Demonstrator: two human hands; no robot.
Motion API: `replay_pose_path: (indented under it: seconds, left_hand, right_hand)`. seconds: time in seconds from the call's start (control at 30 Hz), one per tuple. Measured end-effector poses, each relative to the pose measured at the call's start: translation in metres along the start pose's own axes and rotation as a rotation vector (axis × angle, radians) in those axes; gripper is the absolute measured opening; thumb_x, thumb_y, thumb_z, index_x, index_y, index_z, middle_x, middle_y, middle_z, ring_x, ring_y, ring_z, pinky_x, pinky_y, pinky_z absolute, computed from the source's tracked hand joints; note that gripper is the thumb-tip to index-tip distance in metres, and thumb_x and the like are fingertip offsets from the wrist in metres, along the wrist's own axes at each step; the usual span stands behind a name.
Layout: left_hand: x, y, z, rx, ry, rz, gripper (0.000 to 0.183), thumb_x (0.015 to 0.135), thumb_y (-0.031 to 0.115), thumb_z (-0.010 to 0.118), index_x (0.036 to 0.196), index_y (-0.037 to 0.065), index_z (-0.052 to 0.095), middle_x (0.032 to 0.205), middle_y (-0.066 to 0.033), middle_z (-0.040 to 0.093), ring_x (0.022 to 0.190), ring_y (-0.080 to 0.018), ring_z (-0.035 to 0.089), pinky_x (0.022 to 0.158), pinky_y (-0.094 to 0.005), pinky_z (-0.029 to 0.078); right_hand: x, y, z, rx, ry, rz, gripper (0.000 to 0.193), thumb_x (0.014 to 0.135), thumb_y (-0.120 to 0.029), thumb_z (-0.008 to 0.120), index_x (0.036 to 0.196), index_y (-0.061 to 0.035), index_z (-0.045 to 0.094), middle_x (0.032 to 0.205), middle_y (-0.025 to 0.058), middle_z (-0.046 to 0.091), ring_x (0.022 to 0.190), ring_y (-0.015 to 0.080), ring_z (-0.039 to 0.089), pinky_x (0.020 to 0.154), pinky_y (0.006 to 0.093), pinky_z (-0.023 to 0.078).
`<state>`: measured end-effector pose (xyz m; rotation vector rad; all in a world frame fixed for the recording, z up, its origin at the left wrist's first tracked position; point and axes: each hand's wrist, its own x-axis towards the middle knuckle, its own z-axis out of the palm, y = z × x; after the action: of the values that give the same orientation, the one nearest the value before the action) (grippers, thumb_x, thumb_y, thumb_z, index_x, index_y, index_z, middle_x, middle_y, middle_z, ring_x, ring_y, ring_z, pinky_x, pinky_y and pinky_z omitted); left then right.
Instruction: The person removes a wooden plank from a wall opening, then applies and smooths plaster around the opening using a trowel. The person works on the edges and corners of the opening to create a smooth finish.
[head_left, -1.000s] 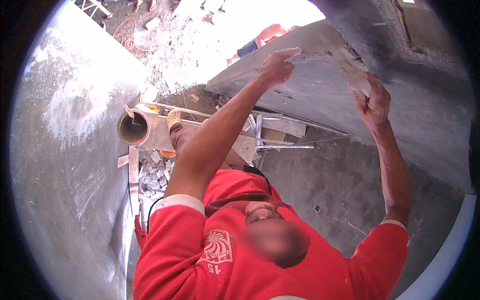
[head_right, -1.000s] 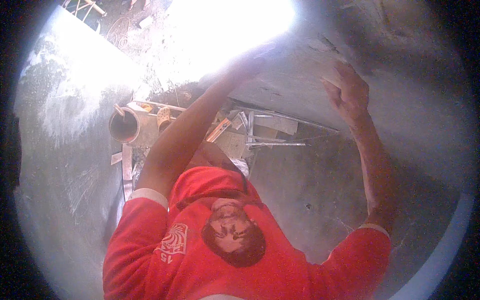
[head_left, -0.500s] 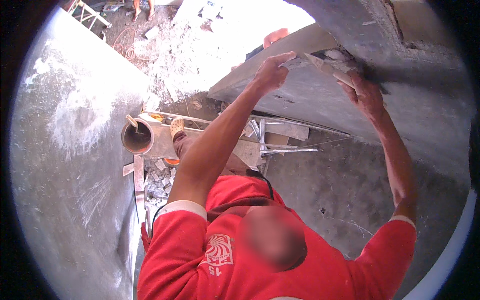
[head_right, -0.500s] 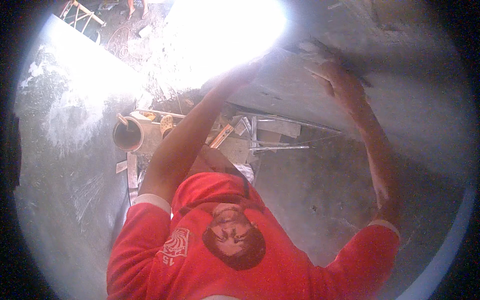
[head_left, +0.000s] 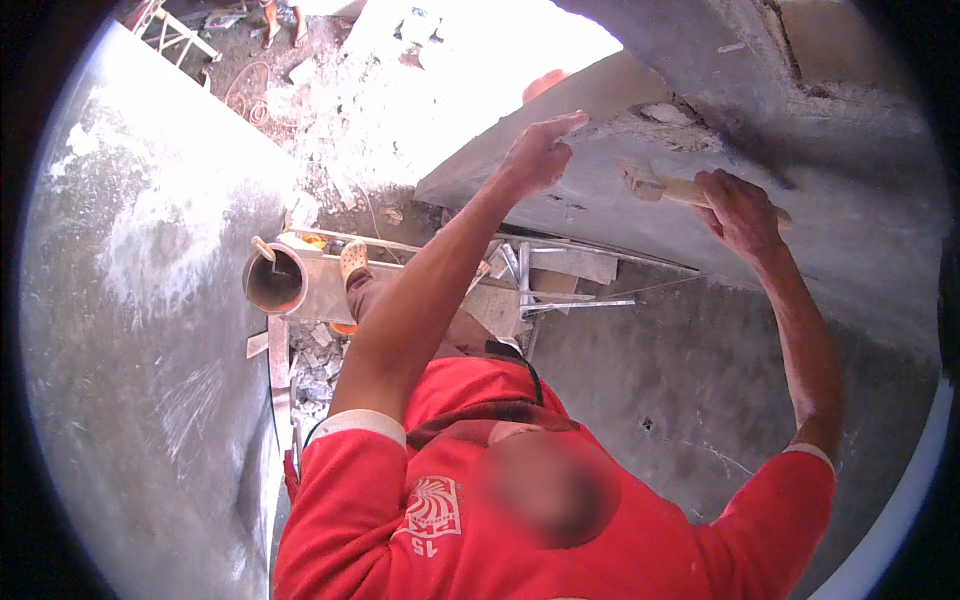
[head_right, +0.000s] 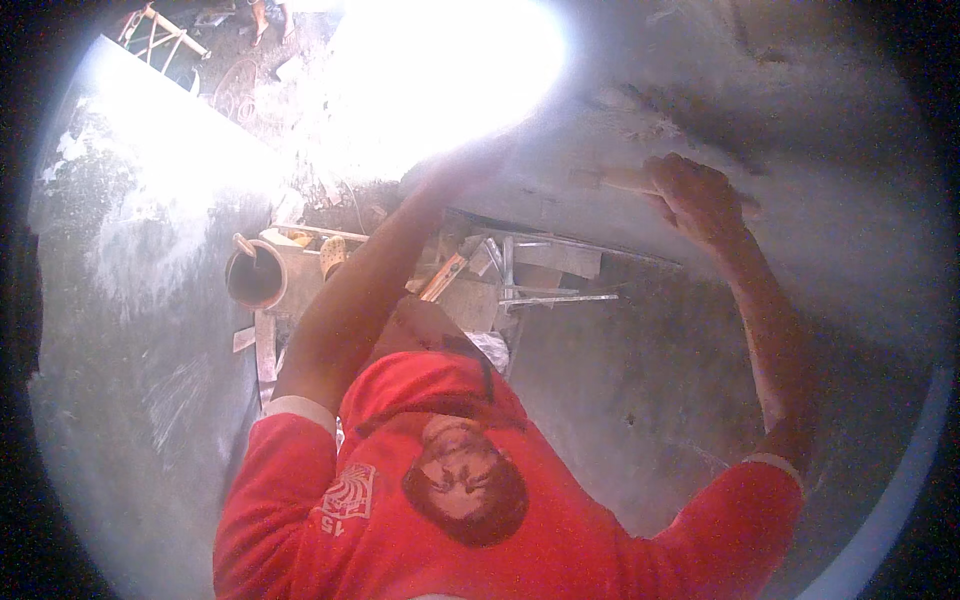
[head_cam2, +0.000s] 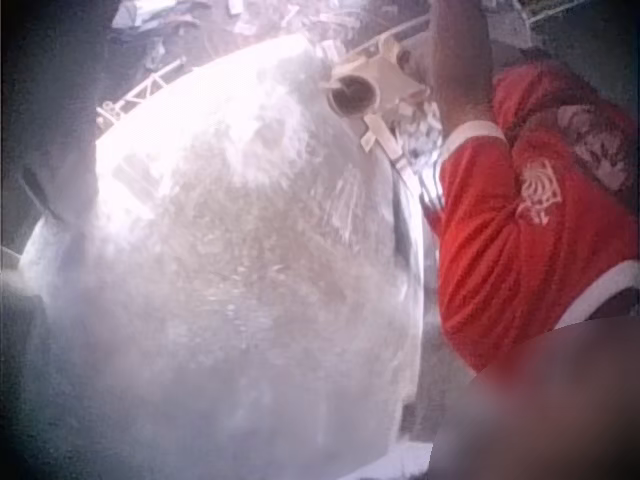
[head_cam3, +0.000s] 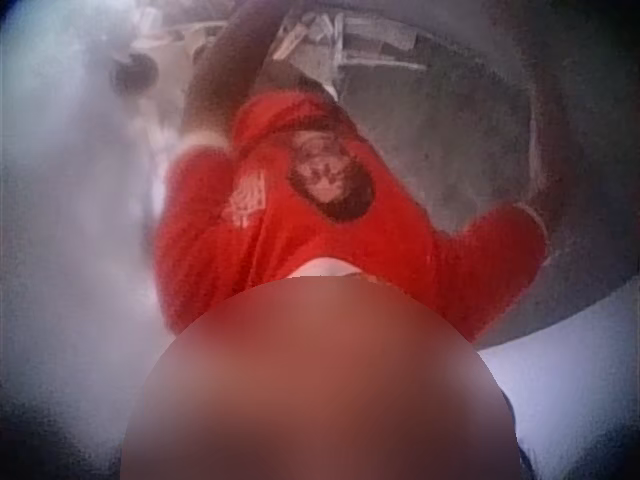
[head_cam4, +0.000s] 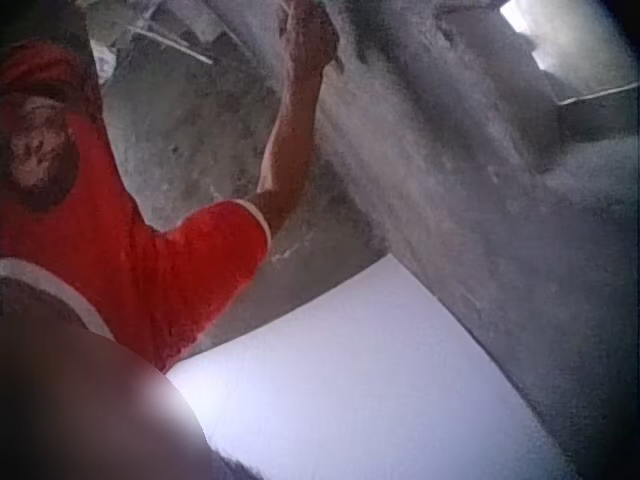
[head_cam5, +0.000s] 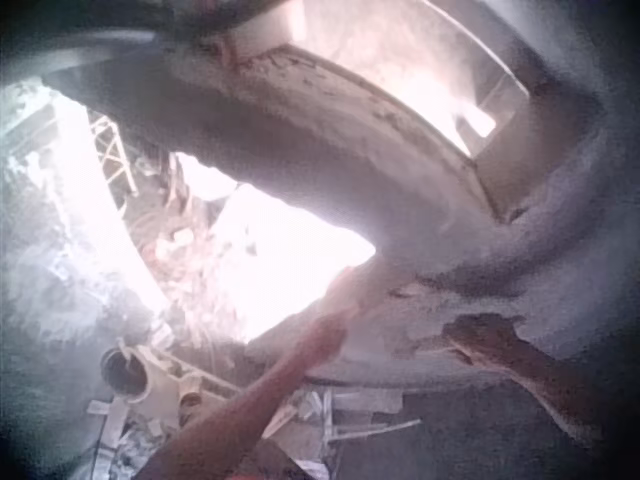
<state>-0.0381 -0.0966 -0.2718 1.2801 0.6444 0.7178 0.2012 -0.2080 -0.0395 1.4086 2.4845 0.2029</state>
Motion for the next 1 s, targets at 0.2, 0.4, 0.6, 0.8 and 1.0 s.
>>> replay_pose_path:
  seconds: [0.2,0.4,0.6,0.8,1.0]
  left_hand:
    - [0.008,-0.020,0.005,0.064,0.037,0.179,0.061,0.084,-0.002,0.050,0.144,0.007,0.058,0.143,-0.0168,0.062,0.093,-0.0239,0.072,0.083,-0.0382,0.058]
    - [0.008,-0.017,0.015,0.112,0.017,0.117,0.064,0.081,-0.005,0.051,0.144,0.005,0.057,0.146,-0.0205,0.056,0.120,-0.0313,0.057,0.104,-0.0415,0.045]
    - [0.007,-0.008,0.022,0.007,0.019,0.050,0.064,0.079,-0.009,0.048,0.143,-0.005,0.053,0.154,-0.0238,0.047,0.145,-0.0344,0.043,0.125,-0.0382,0.031]
    - [0.022,-0.044,0.033,0.174,0.144,0.223,0.058,0.083,-0.004,0.049,0.141,-0.003,0.055,0.155,-0.0226,0.045,0.147,-0.0336,0.041,0.125,-0.0375,0.030]
    - [0.009,-0.036,0.016,0.210,0.020,0.045,0.061,0.081,-0.004,0.050,0.142,0.000,0.056,0.153,-0.0198,0.050,0.142,-0.0338,0.047,0.121,-0.0396,0.036]
  right_hand:
    - [0.000,0.007,0.003,0.153,0.060,0.163,0.034,0.087,-0.014,0.075,0.115,-0.0079,0.057,0.087,0.0144,0.064,0.074,0.0381,0.066,0.063,0.0450,0.054]
    - [-0.005,-0.005,0.018,0.166,0.043,0.054,0.036,0.086,-0.012,0.079,0.116,-0.0051,0.058,0.095,0.0180,0.067,0.083,0.0418,0.068,0.067,0.0449,0.056]
    - [0.012,-0.020,0.016,0.181,0.214,-0.040,0.043,0.092,-0.013,0.075,0.129,-0.0028,0.055,0.104,0.0208,0.070,0.090,0.0372,0.073,0.071,0.0443,0.058]
    - [0.029,-0.020,0.003,0.073,0.082,0.029,0.038,0.100,-0.017,0.067,0.131,-0.0020,0.053,0.098,0.0218,0.072,0.083,0.0386,0.074,0.069,0.0457,0.059]
    - [0.025,-0.012,0.006,0.394,0.134,0.213,0.032,0.095,-0.015,0.068,0.125,-0.0085,0.060,0.115,0.0202,0.071,0.100,0.0399,0.071,0.084,0.0488,0.057]
